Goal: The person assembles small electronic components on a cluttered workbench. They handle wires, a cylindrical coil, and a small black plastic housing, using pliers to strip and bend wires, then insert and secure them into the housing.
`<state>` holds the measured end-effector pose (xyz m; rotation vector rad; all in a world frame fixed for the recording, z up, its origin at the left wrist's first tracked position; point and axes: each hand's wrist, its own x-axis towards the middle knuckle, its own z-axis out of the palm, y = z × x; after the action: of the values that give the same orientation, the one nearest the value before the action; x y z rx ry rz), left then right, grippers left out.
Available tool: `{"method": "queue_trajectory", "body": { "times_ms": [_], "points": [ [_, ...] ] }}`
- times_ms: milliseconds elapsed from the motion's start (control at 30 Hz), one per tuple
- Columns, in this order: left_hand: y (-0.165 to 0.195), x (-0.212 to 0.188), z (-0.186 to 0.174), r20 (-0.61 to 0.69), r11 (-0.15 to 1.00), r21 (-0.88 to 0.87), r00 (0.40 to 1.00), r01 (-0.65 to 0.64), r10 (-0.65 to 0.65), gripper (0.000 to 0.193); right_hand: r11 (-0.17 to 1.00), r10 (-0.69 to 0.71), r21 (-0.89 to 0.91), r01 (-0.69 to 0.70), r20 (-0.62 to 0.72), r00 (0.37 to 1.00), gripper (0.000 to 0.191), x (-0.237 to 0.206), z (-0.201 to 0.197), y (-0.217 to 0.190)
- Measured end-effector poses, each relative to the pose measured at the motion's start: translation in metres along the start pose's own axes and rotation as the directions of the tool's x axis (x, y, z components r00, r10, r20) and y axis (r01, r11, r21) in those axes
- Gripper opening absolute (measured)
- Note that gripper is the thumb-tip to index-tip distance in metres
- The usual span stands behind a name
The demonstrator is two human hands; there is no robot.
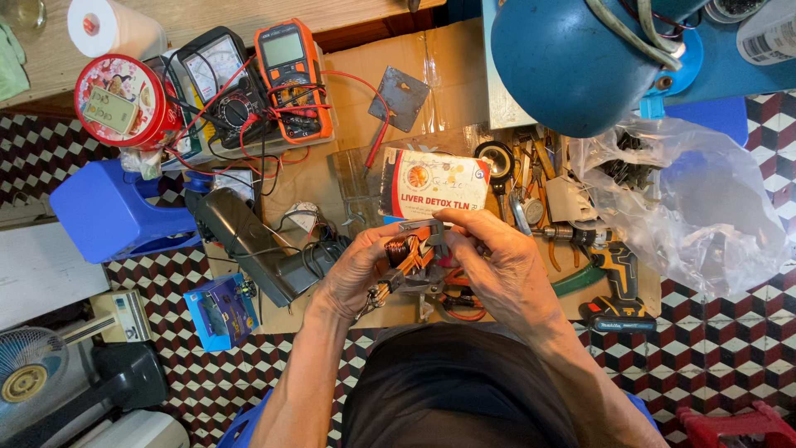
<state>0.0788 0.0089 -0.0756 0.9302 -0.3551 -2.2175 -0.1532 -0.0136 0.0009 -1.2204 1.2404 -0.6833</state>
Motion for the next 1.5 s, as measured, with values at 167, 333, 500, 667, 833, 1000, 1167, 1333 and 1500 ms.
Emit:
{"method": "queue_trajectory", "body": {
  "times_ms": [167,333,500,667,833,1000,1167,1333,1500],
  "points": [
    [-0.001,0.002,0.002,-0.028,1.0,0.025,1.0,-0.001,0.001,0.069,1.0,-0.021,0.017,0.021,-0.016,1.0,0.031,0.0,0.002,-0.001],
    [0.0,0.002,0.002,-0.009,1.0,0.014,1.0,-0.027,0.027,0.071,0.995,-0.094,-0.021,0.094,-0.024,0.995,0.031,0.001,0.004,-0.004],
    [-0.002,0.003,-0.001,0.006,0.999,0.011,0.999,-0.036,0.036,0.071,0.978,-0.197,-0.08,0.194,-0.037,0.98,0.032,0.001,0.005,-0.005],
    [-0.002,0.002,0.0,0.007,0.996,-0.072,0.999,-0.047,0.048,0.072,0.994,-0.073,-0.085,0.071,-0.024,0.997,0.042,-0.005,0.005,-0.005],
    [0.001,0.002,0.005,-0.092,0.994,-0.105,0.995,-0.042,0.032,0.07,0.952,-0.269,-0.175,0.25,-0.094,0.958,0.038,-0.013,0.012,-0.004],
    [-0.001,0.004,0.006,-0.097,0.997,-0.036,0.993,-0.073,0.069,0.066,0.91,-0.368,-0.238,0.339,-0.087,0.926,0.044,-0.018,0.022,0.002],
    [-0.008,0.006,0.008,-0.001,0.989,-0.096,0.994,-0.112,0.112,0.064,0.909,-0.348,-0.276,0.311,-0.096,0.932,0.058,-0.024,0.027,0.011],
    [-0.01,0.011,0.019,-0.029,0.987,-0.003,0.987,-0.159,0.159,0.067,0.982,-0.177,-0.091,0.168,-0.106,0.978,0.062,-0.024,0.022,0.015],
    [-0.013,0.016,0.037,-0.114,0.98,0.06,0.974,-0.189,0.195,0.055,0.895,-0.336,-0.348,0.28,-0.111,0.935,0.061,-0.018,0.012,0.014]
  ]
}}
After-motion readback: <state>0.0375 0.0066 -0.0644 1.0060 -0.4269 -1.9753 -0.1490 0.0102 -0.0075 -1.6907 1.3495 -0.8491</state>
